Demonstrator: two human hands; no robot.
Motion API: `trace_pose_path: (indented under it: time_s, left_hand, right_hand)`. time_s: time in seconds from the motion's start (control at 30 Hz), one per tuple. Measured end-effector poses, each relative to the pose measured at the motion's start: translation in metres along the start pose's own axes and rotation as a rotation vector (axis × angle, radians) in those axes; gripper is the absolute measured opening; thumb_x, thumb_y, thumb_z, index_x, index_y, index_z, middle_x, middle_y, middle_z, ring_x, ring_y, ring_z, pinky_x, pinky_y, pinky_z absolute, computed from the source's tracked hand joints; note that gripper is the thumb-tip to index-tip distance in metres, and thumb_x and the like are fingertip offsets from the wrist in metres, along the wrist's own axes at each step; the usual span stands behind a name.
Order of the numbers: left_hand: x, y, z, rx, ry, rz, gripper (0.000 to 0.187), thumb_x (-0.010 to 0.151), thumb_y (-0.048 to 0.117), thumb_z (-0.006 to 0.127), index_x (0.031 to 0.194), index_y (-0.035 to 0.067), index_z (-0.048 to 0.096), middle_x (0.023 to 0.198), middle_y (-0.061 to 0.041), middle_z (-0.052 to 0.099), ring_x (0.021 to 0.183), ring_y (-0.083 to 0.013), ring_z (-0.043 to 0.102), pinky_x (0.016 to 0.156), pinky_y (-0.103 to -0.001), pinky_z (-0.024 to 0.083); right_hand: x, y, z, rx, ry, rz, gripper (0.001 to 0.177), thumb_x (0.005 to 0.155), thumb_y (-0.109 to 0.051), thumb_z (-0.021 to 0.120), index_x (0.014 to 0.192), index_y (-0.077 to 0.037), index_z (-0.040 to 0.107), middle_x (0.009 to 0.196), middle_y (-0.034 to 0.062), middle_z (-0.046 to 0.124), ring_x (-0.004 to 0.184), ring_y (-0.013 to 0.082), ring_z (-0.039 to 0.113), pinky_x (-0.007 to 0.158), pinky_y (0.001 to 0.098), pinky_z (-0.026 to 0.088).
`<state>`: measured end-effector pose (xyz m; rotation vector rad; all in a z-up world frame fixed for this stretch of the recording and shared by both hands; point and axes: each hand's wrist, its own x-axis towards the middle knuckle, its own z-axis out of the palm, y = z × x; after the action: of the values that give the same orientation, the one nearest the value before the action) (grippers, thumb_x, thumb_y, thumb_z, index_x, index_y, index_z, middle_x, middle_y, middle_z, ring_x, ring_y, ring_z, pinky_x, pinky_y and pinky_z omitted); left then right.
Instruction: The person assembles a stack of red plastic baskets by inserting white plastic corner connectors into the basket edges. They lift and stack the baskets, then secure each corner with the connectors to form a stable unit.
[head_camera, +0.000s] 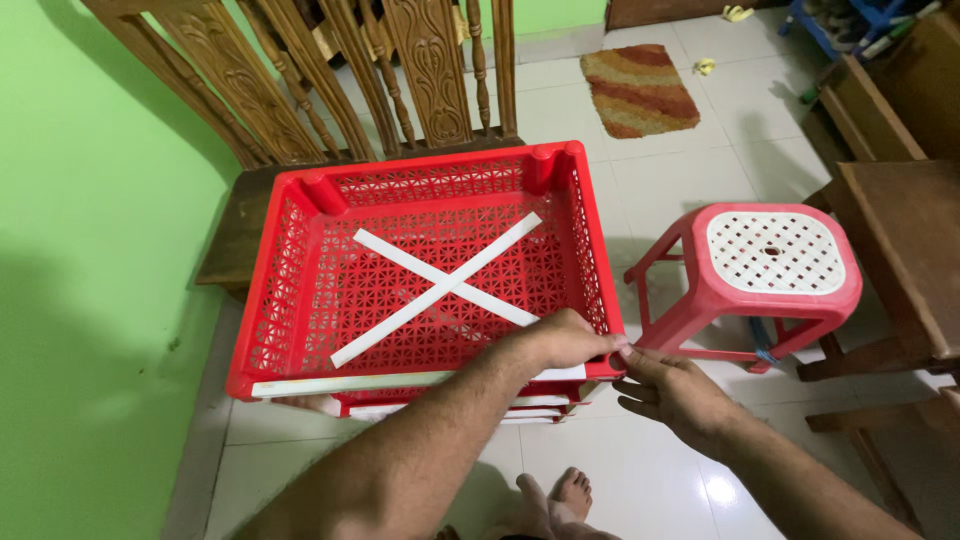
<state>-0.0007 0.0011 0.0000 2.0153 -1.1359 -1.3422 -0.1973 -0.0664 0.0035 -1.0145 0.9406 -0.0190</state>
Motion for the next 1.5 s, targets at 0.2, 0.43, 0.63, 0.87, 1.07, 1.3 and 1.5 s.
trace_pose_path:
  time_s: [0.2, 0.43, 0.63, 0.87, 1.07, 1.3, 1.5]
  left_hand:
    - [-0.007, -0.002, 0.0, -0.035, 0.023, -0.009, 0.056, 0.085, 0.057, 0.073, 0.094, 0.003, 0.081, 0.095, -0.012, 0.08, 0.088, -0.0197, 0.075, 0.081, -0.034, 0.058]
    - [-0.017, -0.017, -0.034, -0.182, 0.188, 0.07, 0.056, 0.088, 0.048, 0.074, 0.125, 0.006, 0.07, 0.117, -0.01, 0.076, 0.107, -0.0197, 0.073, 0.094, -0.035, 0.058]
    - [-0.037, -0.053, -0.157, -0.034, 0.481, 0.057, 0.058, 0.084, 0.045, 0.077, 0.129, 0.009, 0.067, 0.122, -0.011, 0.074, 0.111, -0.0227, 0.073, 0.095, -0.039, 0.06]
    - [-0.05, -0.106, -0.327, 0.565, 0.771, -0.131, 0.068, 0.084, 0.041, 0.081, 0.142, 0.015, 0.056, 0.148, -0.011, 0.051, 0.14, -0.0304, 0.044, 0.117, -0.049, 0.034]
    - [-0.014, -0.165, -0.422, 0.771, 0.465, -0.144, 0.054, 0.079, 0.042, 0.084, 0.124, 0.016, 0.073, 0.124, -0.015, 0.073, 0.118, -0.0332, 0.068, 0.106, -0.043, 0.053]
    - [0.002, -0.189, -0.454, 0.854, 0.303, -0.113, 0.057, 0.062, 0.048, 0.093, 0.105, 0.015, 0.078, 0.104, -0.014, 0.078, 0.103, -0.0324, 0.073, 0.096, -0.043, 0.057]
    - [0.0, -0.2, -0.449, 0.786, 0.42, -0.077, 0.058, 0.063, 0.051, 0.093, 0.101, 0.011, 0.076, 0.099, -0.015, 0.076, 0.098, -0.0342, 0.072, 0.092, -0.046, 0.057]
  right_hand:
    - [0.004, -0.007, -0.004, -0.034, -0.027, 0.019, 0.059, 0.096, -0.036, 0.055, 0.146, -0.004, 0.055, 0.141, 0.0094, 0.065, 0.129, 0.0251, 0.06, 0.11, 0.0426, 0.048]
    - [0.03, -0.05, -0.008, -0.12, 0.027, -0.084, 0.06, 0.095, -0.03, 0.06, 0.146, 0.0, 0.052, 0.137, 0.0172, 0.069, 0.124, 0.027, 0.066, 0.109, 0.0412, 0.049]
    - [0.066, -0.119, 0.012, -0.512, 0.208, -0.293, 0.065, 0.094, -0.036, 0.065, 0.147, -0.002, 0.049, 0.138, 0.0186, 0.067, 0.125, 0.026, 0.066, 0.111, 0.0414, 0.049]
    - [0.145, -0.21, 0.035, -1.143, 0.388, -0.495, 0.069, 0.092, -0.044, 0.065, 0.152, -0.014, 0.047, 0.154, 0.0123, 0.051, 0.128, 0.031, 0.062, 0.109, 0.0445, 0.049]
    - [0.216, -0.273, 0.051, -1.537, 0.157, -0.487, 0.069, 0.087, -0.05, 0.072, 0.143, -0.014, 0.057, 0.134, 0.0116, 0.069, 0.124, 0.0278, 0.066, 0.108, 0.0391, 0.05]
    - [0.24, -0.301, 0.07, -1.715, 0.039, -0.316, 0.059, 0.082, -0.047, 0.077, 0.132, -0.018, 0.068, 0.121, 0.0094, 0.076, 0.112, 0.0258, 0.073, 0.102, 0.0387, 0.055]
    - [0.257, -0.291, 0.07, -1.615, -0.009, -0.548, 0.053, 0.083, -0.04, 0.077, 0.127, -0.011, 0.067, 0.119, 0.0132, 0.074, 0.112, 0.0284, 0.07, 0.099, 0.0425, 0.054]
